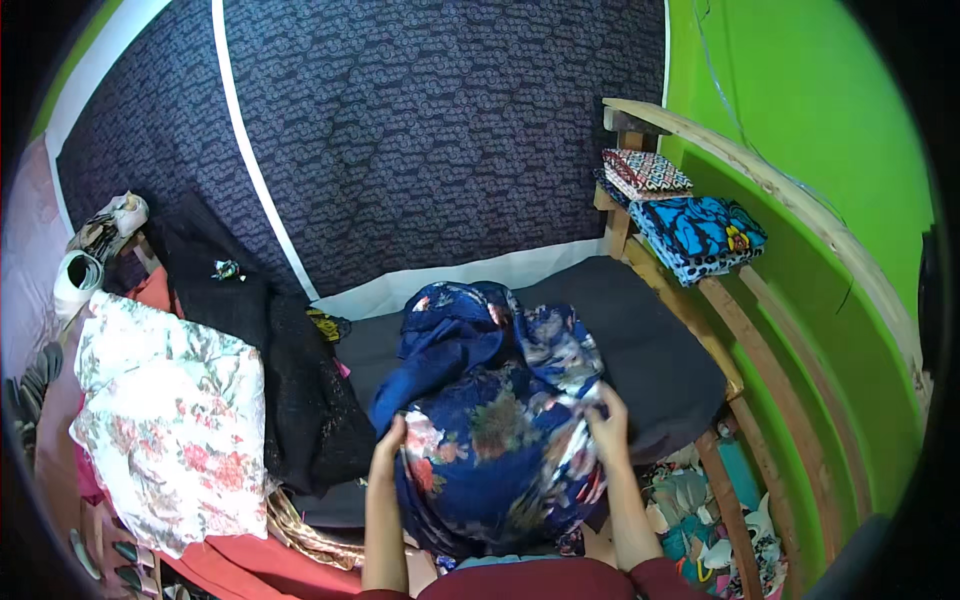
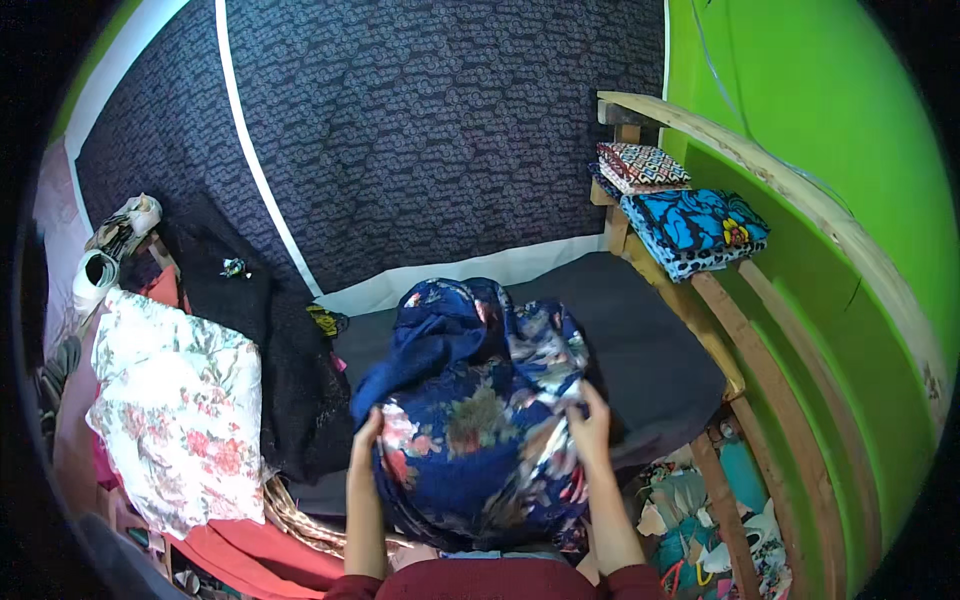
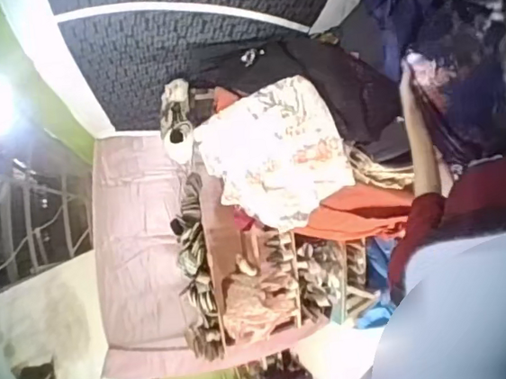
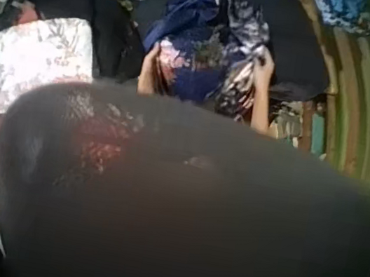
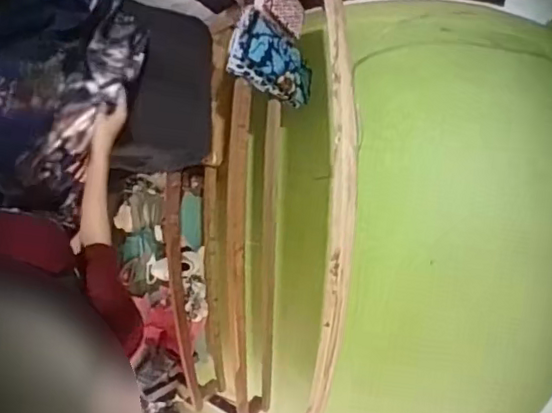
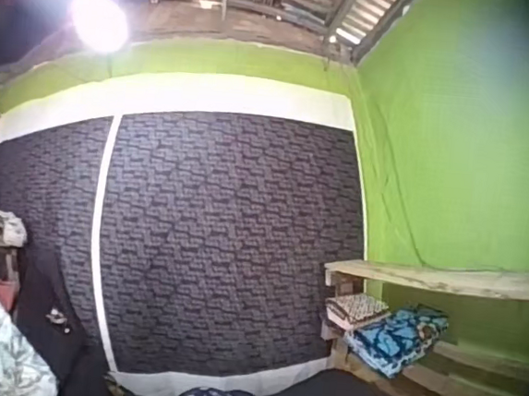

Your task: The recorder spreads out, inspects, and reorganizes a large piece of blue floral-patterned fabric in a storage area.

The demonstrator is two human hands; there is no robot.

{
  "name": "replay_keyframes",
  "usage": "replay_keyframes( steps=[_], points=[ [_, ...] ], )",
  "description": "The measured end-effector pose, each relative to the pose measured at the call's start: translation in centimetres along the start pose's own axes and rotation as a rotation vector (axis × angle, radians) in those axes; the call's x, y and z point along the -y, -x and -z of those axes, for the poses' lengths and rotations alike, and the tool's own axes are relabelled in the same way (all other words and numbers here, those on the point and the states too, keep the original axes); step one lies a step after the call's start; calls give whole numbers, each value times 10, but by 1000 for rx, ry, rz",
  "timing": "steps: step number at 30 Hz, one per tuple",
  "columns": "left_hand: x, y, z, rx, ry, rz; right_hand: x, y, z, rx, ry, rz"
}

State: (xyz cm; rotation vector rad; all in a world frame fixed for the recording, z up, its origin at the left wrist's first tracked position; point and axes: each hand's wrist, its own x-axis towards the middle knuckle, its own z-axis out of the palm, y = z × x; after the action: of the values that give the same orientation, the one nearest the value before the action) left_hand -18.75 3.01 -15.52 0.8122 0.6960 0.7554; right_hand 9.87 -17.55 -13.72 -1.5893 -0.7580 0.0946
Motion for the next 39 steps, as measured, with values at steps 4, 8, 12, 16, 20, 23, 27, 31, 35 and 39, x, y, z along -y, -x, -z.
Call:
replay_keyframes(
  steps=[4,8,12,16,20,23,27,31,35,39],
  points=[
    [-72,1,-52,-59,-283,-343,-17,-89,18,-189,6,174],
    [-145,-38,-80,0,-343,-568,75,-174,-1,-288,98,353],
    [-221,-102,-107,-144,-473,-664,112,-263,-32,-343,175,428],
    [-203,-205,-80,-323,-883,-515,45,-280,-65,-320,559,531],
    [-86,-260,15,-548,-1014,-466,-62,-246,-85,-147,665,353],
    [-78,-243,42,-531,-946,-247,-76,-227,-81,-4,665,49],
    [-104,-198,2,-261,-765,-102,-96,-226,-17,52,104,-211],
    [-111,-137,26,-30,-1007,65,-81,-190,33,87,339,-311],
    [-68,-97,67,332,-1101,-87,-63,-118,29,212,557,-290],
    [-47,-65,53,221,-1600,-213,-17,-49,17,239,443,-100]
  ],
)
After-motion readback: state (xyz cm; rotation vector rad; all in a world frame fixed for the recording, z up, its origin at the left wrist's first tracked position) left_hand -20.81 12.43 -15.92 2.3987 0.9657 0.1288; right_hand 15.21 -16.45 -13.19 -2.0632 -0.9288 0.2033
